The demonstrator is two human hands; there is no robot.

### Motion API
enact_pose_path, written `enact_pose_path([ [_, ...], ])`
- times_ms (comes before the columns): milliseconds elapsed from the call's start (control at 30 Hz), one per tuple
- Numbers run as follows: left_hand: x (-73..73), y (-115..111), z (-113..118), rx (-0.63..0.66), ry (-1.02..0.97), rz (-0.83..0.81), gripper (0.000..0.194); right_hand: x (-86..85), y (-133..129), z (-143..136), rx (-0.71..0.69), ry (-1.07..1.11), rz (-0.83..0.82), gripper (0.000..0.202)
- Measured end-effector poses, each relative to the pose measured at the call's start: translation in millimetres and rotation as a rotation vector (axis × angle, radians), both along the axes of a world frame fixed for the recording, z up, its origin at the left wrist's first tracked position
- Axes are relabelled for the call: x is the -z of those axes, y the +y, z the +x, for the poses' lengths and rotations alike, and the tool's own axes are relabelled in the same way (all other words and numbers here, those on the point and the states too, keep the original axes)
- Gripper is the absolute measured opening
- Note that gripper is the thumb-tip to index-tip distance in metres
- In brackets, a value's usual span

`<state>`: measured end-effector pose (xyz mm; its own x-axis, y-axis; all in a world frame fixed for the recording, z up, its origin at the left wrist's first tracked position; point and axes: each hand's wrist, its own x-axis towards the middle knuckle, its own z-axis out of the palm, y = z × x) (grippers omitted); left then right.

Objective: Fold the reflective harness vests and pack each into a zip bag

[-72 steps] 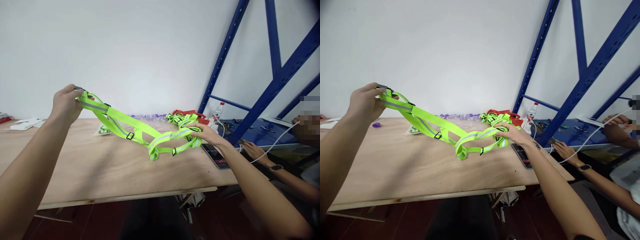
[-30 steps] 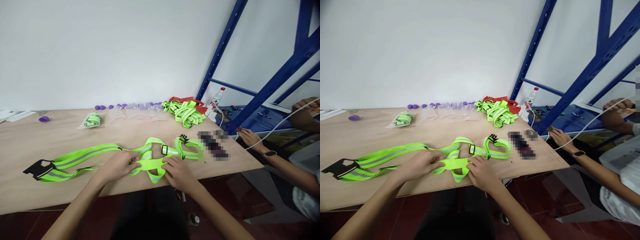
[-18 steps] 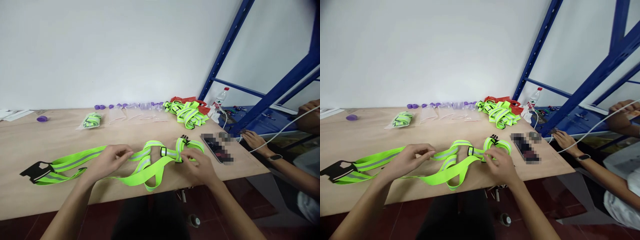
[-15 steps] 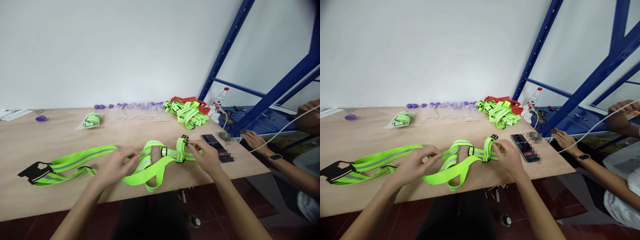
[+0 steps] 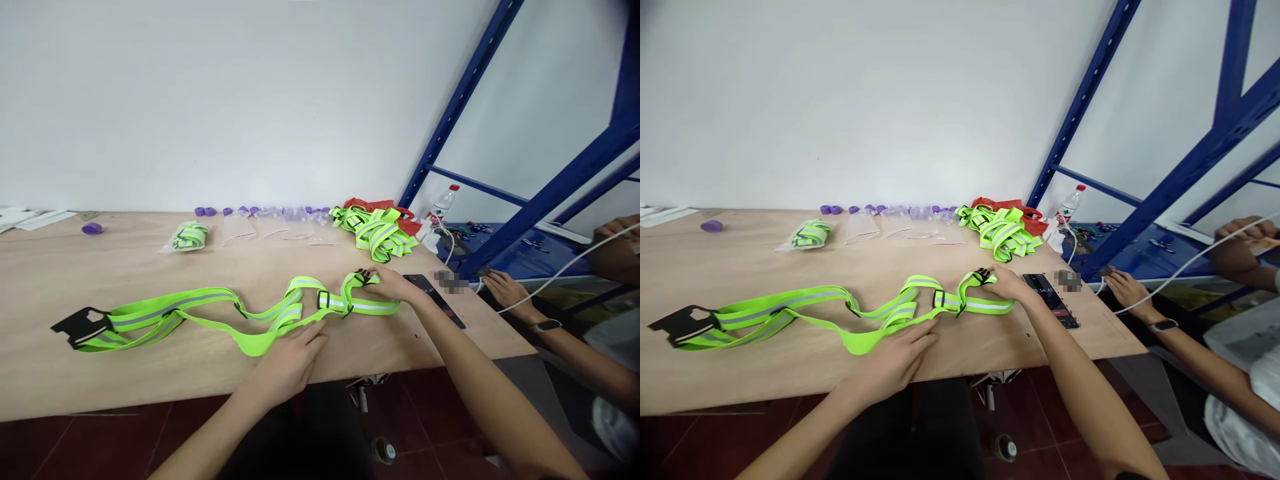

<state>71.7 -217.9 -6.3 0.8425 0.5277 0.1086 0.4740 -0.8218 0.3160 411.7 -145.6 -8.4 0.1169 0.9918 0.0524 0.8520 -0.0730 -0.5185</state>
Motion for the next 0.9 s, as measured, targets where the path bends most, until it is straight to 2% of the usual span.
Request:
enact_pose_path([
  [167, 0.0, 11.2, -23.4, -0.018, -0.057, -0.001, 0.052, -7.5, -7.4, 15.4, 0.054, 0.056, 0.138, 0.032],
  [267, -9.1, 13.9, -36.2, 0.016, -0.239, 0.014, 0.045, -12.7, -12.3, 22.7, 0.057, 0.060, 0.200, 0.034],
  [333, -18.6, 19.2, -50.2, -0.042, -0.377, 0.074, 0.041, -11.9, -16.0, 25.2, 0.011, 0.064, 0.207, 0.034],
  [400, -28.4, 27.9, -72.2, -0.201, -0.480, 0.168, 0.037, -6.7, -18.8, 27.4, -0.041, 0.058, 0.203, 0.035],
  [467, -36.9, 37.4, -104.0, -0.427, -0.532, 0.285, 0.032, 1.6, -19.5, 30.2, -0.054, 0.042, 0.214, 0.038],
  [567, -44.8, 46.0, -166.4, -0.887, -0.516, 0.500, 0.029, 14.3, -16.0, 35.1, -0.021, 0.017, 0.238, 0.038],
  [633, -45.4, 47.3, -209.6, -1.238, -0.407, 0.544, 0.042, 20.0, -12.5, 37.2, 0.015, -0.020, 0.219, 0.038],
  [667, -44.3, 47.4, -229.0, -1.356, -0.330, 0.468, 0.051, 21.8, -11.2, 37.6, 0.036, -0.041, 0.201, 0.039],
  [700, -42.4, 47.7, -245.8, -1.410, -0.263, 0.348, 0.055, 23.0, -10.4, 37.4, 0.052, -0.057, 0.182, 0.040],
  [800, -35.7, 50.8, -276.6, -1.361, -0.179, -0.013, 0.045, 23.6, -12.7, 33.9, 0.058, -0.068, 0.162, 0.042],
  [900, -35.6, 58.3, -282.1, -1.381, -0.210, -0.207, 0.038, 19.0, -23.8, 26.4, -0.026, -0.103, 0.201, 0.045],
])
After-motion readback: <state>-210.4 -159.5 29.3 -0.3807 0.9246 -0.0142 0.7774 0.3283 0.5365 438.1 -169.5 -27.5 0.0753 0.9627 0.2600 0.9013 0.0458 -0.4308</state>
